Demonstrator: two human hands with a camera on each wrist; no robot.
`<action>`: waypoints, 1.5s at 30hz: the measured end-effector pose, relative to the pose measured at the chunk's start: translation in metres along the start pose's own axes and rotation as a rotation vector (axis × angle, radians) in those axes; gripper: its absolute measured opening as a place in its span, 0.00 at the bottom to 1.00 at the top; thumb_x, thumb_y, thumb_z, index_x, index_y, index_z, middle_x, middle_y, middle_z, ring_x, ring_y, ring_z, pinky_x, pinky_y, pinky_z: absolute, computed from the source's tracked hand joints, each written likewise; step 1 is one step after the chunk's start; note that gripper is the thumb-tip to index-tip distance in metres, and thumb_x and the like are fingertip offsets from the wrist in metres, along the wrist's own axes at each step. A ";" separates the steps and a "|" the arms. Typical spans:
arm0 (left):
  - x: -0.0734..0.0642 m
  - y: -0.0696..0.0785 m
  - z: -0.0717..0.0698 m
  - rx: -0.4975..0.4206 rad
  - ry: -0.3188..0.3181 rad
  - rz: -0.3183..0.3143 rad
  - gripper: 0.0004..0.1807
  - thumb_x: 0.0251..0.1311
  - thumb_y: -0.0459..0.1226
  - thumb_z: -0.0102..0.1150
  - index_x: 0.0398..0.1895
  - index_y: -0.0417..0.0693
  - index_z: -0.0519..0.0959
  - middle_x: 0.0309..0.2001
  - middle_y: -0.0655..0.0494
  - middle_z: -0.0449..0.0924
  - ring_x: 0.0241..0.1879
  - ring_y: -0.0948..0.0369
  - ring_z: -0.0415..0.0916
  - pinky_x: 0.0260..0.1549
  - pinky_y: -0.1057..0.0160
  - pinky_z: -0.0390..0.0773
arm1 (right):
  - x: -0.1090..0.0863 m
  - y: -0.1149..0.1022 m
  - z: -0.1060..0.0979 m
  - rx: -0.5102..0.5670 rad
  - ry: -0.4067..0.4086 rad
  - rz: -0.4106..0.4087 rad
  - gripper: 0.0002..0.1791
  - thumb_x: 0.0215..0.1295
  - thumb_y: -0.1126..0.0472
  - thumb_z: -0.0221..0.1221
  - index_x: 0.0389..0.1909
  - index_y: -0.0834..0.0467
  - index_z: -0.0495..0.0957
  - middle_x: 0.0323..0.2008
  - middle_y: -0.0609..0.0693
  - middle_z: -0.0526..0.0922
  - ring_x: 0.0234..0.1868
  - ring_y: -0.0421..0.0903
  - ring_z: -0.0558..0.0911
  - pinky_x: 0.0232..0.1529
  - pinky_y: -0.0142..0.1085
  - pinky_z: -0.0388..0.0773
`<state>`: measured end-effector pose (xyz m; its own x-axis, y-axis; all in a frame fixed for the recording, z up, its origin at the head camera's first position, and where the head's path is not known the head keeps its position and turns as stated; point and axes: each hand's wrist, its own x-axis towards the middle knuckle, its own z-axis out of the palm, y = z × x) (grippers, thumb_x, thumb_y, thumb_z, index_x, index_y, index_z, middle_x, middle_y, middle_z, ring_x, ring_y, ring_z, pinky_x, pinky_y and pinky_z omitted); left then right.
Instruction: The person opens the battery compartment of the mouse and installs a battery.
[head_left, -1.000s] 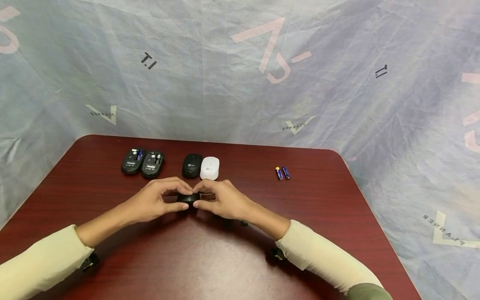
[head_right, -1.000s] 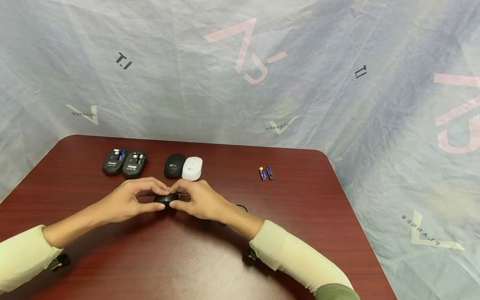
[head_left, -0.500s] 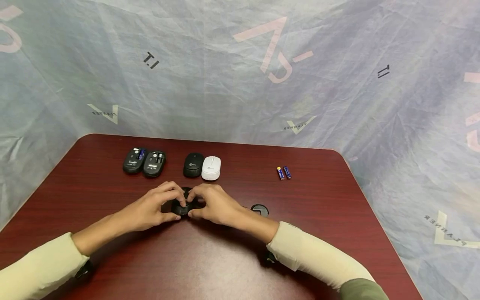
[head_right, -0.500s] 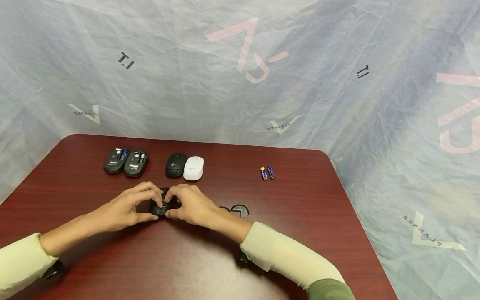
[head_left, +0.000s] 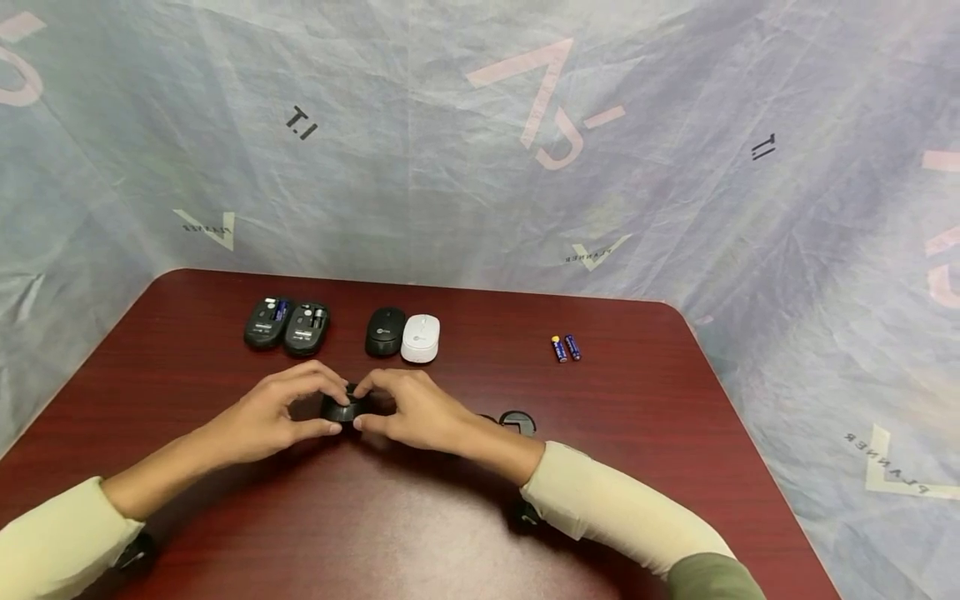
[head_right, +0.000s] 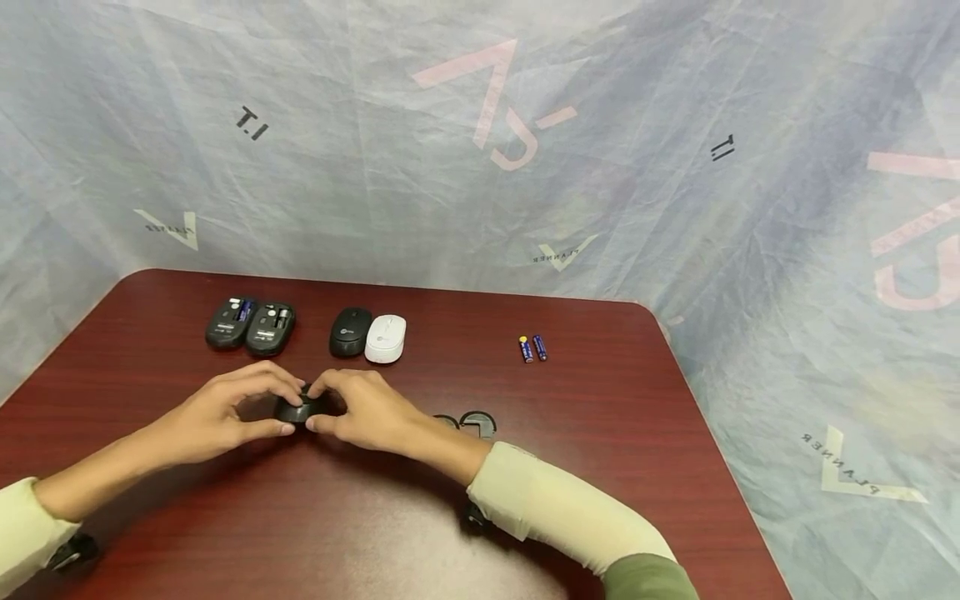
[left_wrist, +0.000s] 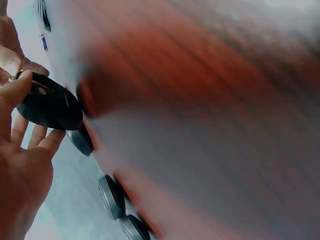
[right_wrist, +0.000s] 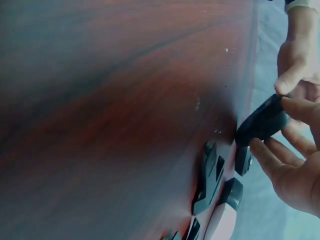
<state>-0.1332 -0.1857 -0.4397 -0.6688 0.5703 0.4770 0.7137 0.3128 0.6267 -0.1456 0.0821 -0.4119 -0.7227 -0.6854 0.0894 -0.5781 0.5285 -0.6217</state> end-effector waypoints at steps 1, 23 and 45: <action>-0.001 0.000 -0.003 -0.017 0.012 -0.017 0.26 0.54 0.23 0.85 0.51 0.56 0.89 0.54 0.57 0.88 0.58 0.72 0.83 0.60 0.80 0.81 | 0.002 -0.001 0.001 0.033 0.004 0.003 0.19 0.79 0.53 0.71 0.64 0.55 0.85 0.64 0.48 0.91 0.66 0.41 0.89 0.68 0.27 0.85; -0.017 -0.022 -0.035 0.150 0.183 -0.698 0.17 0.84 0.45 0.65 0.61 0.42 0.87 0.51 0.38 0.94 0.39 0.79 0.80 0.33 0.74 0.82 | 0.051 -0.035 0.055 0.642 0.094 0.364 0.35 0.71 0.69 0.70 0.78 0.59 0.79 0.71 0.51 0.88 0.66 0.37 0.89 0.60 0.20 0.84; -0.031 -0.049 -0.068 0.281 0.181 -0.899 0.27 0.87 0.52 0.57 0.63 0.35 0.84 0.57 0.27 0.89 0.57 0.33 0.83 0.41 0.59 0.70 | 0.092 -0.054 0.083 0.778 -0.025 0.411 0.48 0.64 0.74 0.70 0.86 0.57 0.68 0.83 0.41 0.73 0.76 0.31 0.77 0.69 0.17 0.76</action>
<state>-0.1622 -0.2701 -0.4433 -0.9958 -0.0910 -0.0075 -0.0743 0.7603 0.6453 -0.1491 -0.0508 -0.4344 -0.8033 -0.5314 -0.2690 0.1541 0.2507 -0.9557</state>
